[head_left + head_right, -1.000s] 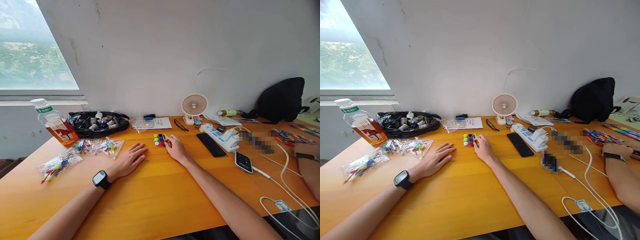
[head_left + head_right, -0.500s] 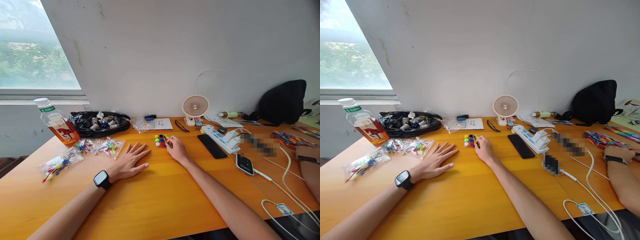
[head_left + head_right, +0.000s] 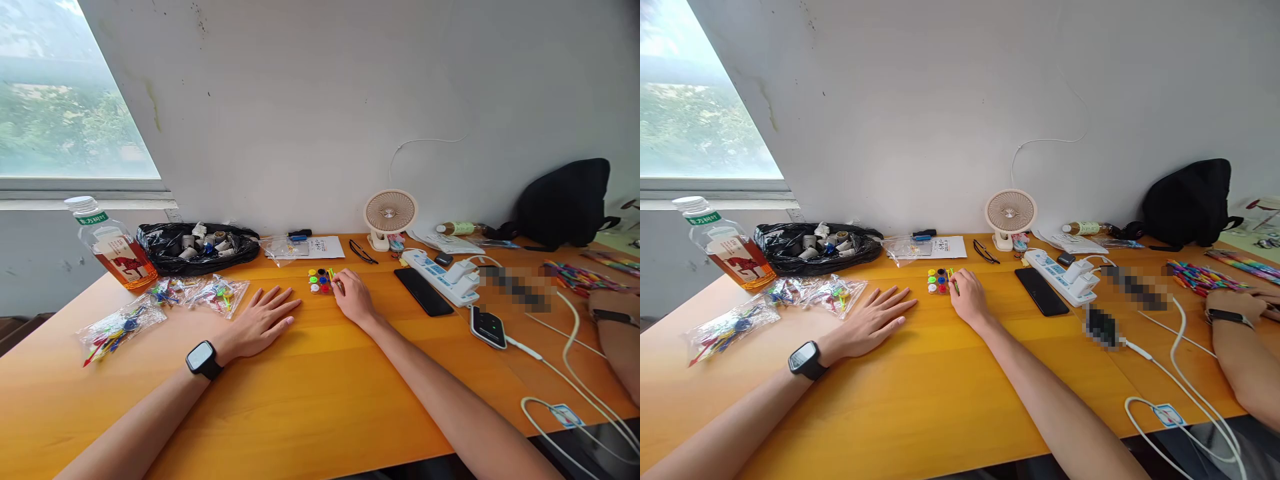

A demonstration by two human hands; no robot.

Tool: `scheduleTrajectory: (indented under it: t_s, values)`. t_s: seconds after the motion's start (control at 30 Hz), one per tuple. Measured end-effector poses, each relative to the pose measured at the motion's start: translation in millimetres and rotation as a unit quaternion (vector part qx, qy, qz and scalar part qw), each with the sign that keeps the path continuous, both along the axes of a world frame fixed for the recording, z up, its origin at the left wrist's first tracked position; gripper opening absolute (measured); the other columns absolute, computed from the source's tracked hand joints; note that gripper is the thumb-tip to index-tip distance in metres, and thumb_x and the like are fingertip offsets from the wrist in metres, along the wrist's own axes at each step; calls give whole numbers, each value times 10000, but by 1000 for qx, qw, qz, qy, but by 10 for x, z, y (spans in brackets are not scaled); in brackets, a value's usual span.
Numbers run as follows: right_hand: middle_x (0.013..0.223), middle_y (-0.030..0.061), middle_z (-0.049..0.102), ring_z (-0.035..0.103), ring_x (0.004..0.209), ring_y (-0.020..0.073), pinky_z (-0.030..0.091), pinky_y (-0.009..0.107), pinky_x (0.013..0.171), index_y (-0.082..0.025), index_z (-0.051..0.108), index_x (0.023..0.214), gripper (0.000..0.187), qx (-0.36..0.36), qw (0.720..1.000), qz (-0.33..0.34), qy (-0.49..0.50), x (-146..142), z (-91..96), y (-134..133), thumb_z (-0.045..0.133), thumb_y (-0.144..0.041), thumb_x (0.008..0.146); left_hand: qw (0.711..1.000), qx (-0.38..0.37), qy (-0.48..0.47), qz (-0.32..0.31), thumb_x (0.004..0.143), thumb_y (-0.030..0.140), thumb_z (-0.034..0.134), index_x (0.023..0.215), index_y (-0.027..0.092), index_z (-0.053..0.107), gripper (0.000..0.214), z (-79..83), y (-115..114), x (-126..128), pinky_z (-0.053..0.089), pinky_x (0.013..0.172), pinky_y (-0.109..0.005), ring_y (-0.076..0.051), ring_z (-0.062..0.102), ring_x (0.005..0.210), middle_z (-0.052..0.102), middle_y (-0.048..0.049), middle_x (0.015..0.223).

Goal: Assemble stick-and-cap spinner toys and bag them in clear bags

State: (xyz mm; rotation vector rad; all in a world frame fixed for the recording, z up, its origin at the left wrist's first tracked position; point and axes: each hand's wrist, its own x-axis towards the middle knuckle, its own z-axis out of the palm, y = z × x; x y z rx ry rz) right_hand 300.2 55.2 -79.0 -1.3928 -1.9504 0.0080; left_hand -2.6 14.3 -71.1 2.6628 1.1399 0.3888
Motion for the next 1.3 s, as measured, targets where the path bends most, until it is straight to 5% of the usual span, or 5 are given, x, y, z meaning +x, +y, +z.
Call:
scheduleTrajectory:
  t_s: [0.33,0.57,0.8,0.93,1.3]
  values:
    - [885,52,691,639,814,241,410,326,728,-235,540,961,114,22,999,-22,45,-26,17,-26,464,-216,1043,997,55,-2,53,1079,630,409,1665,523,248,617,18,-77,30,81,1266,-764,-448,68,1641,63,27,1806]
    - [1013,84,668,654,924,244,488,328,822,-233,594,1045,180,48,995,30,80,-82,87,-88,431,-157,1029,998,48,1,52,1079,621,411,1635,487,376,573,-5,-58,17,110,1252,-776,-442,243,1573,478,-59,1580]
    - [1050,100,668,666,1021,252,534,359,931,-225,709,1024,354,40,992,83,89,-92,60,-93,417,-37,958,996,23,-40,79,1138,476,267,1655,445,343,524,19,-23,59,117,1270,-733,-372,368,1516,600,-58,1378]
    - [1053,107,672,673,1033,253,556,377,955,-214,740,996,367,46,990,84,98,-95,29,-70,425,-32,946,995,3,-55,83,1143,461,245,1669,435,290,529,12,-23,62,95,1266,-756,-391,243,1605,583,-39,1477]
    - [1315,122,677,682,1217,253,575,428,1082,-224,732,1294,526,21,991,106,82,-92,-43,-35,393,-25,946,992,-17,-68,102,1141,506,193,1491,390,619,563,-18,21,30,116,1271,-756,-388,200,1633,352,-6,1734]
